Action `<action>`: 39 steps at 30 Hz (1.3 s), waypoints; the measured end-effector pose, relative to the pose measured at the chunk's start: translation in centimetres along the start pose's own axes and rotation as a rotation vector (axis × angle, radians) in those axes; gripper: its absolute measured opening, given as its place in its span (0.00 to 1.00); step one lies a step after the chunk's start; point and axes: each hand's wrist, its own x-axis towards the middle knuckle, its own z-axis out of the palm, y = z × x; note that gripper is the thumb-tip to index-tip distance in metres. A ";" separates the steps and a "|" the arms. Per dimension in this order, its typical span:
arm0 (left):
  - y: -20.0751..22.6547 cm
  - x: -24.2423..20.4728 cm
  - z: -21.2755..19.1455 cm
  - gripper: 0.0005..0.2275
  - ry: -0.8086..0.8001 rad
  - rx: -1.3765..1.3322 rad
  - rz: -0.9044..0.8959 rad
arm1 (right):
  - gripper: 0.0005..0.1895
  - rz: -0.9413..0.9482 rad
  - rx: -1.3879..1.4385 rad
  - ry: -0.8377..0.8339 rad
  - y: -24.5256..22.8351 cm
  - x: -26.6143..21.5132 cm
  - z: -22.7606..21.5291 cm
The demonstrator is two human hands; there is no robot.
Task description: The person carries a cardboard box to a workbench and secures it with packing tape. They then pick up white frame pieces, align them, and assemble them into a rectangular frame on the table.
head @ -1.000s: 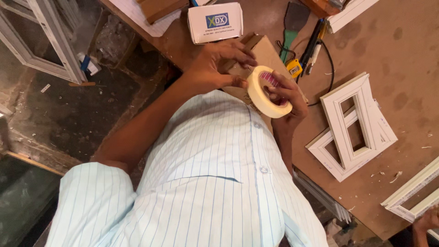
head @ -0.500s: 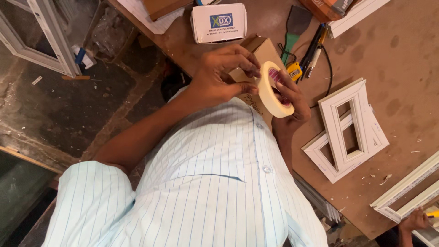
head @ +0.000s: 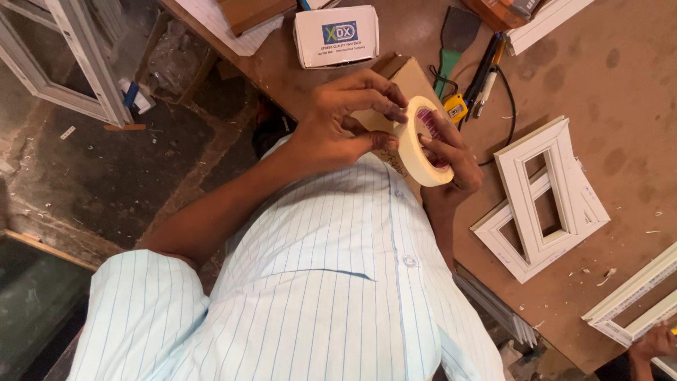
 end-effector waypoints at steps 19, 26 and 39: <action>0.3 -0.5 0.3 0.10 -0.050 -0.062 -0.029 | 0.08 -0.095 -0.161 -0.008 -3.0 0.5 -1.0; -0.1 -0.9 0.1 0.15 0.037 -0.151 -0.095 | 0.08 -0.123 -0.154 0.014 -3.5 0.5 -0.2; -1.1 -1.8 0.3 0.08 0.113 0.035 -0.012 | 0.07 -0.145 -0.251 -0.036 -4.3 0.2 -0.3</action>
